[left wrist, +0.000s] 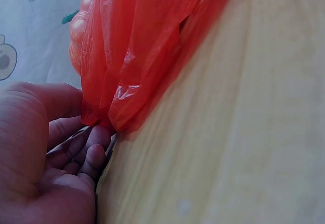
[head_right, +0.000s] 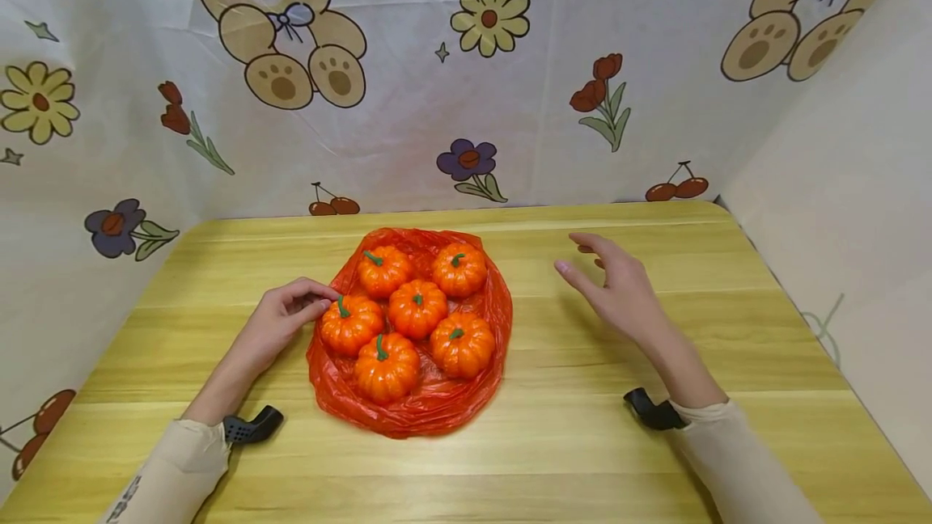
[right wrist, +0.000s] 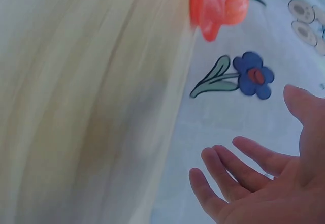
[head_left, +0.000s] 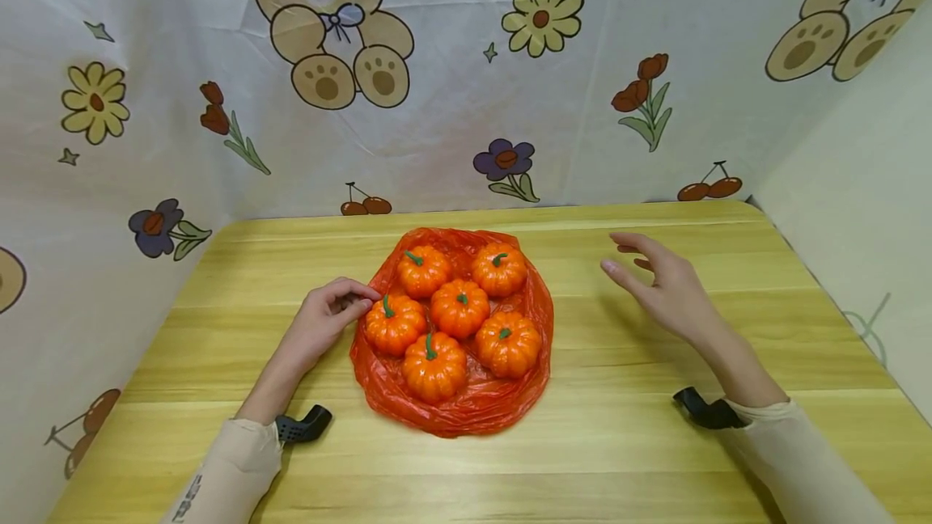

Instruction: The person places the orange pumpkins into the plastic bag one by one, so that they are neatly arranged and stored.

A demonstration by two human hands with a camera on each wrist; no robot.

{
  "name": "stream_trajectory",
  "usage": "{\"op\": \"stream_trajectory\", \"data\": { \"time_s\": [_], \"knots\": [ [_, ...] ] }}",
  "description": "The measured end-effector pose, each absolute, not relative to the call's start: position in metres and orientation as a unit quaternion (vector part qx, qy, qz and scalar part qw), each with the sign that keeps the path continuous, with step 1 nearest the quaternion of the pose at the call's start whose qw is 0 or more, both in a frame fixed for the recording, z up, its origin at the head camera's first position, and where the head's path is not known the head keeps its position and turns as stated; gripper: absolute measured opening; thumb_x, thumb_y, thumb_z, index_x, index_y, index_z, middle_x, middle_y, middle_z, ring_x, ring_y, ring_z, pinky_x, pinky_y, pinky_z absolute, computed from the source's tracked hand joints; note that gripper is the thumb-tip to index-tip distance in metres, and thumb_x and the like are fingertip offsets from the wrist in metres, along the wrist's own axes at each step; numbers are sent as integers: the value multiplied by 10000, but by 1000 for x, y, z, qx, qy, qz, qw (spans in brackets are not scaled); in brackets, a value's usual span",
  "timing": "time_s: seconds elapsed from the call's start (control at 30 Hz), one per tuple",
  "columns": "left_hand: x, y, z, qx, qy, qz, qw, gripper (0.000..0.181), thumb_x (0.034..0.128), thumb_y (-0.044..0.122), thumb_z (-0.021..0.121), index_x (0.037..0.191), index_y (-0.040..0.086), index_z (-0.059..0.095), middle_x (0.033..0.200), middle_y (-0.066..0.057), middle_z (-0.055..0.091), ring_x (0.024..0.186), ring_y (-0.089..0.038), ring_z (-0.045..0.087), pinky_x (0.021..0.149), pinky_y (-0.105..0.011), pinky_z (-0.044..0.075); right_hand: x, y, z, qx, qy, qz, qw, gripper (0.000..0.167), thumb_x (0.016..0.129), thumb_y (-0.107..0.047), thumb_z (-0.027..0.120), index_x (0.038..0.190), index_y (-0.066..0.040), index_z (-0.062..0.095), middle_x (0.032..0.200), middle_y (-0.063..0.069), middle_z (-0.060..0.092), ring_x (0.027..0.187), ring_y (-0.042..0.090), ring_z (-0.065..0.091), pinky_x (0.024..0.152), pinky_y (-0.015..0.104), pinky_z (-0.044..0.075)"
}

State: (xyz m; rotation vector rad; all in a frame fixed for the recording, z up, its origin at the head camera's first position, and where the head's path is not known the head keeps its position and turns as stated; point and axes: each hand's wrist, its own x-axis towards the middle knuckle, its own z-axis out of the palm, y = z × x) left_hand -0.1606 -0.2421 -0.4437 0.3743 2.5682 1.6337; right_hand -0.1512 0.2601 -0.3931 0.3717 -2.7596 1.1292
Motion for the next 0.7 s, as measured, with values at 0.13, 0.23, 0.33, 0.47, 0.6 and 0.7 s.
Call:
{"op": "stream_trajectory", "data": {
  "time_s": [0.13,0.23,0.33,0.47,0.6,0.7],
  "knots": [
    [-160,-243,-444,118,839,530,38,168,1048,202,679,1147,101,769,1142,-107,701,994,-172,611,840,-196,505,-156,270,-398,123,-920,367,58,603,1060,-373,651,1535,-36,497,1520,243,544,1379,452,518,1107,670,421],
    [-161,-243,-444,116,840,529,40,168,1048,207,679,1147,104,769,1134,-107,697,995,-178,609,844,-195,505,-160,276,-402,117,-929,346,59,634,1054,-388,657,1546,-30,481,1518,273,532,1366,495,510,1089,697,413],
    [-162,-243,-444,114,839,531,42,191,1053,233,674,1161,106,766,1161,-105,705,1023,-170,617,858,-193,512,-162,283,-404,110,-939,319,68,670,1045,-403,667,1559,-26,461,1524,301,511,1370,536,487,1081,723,384],
    [-162,-244,-445,101,833,543,41,275,1071,307,640,1232,113,749,1225,-100,713,1033,-158,633,850,-207,543,-164,294,-407,113,-948,288,81,709,1036,-417,675,1572,-17,439,1554,322,466,1415,564,419,1100,743,332],
    [-162,-245,-447,87,826,557,28,338,1080,374,609,1300,144,724,1200,-106,709,936,-201,628,783,-243,561,-163,303,-410,126,-951,270,85,736,1027,-413,686,1580,-7,420,1578,329,428,1441,576,369,1118,750,304],
    [-161,-248,-447,89,825,558,14,353,1085,365,604,1335,137,703,1178,-138,697,917,-242,631,764,-260,568,-159,312,-413,126,-954,260,84,737,1018,-411,699,1587,-32,422,1593,326,407,1449,577,350,1115,759,296]
  ]
}}
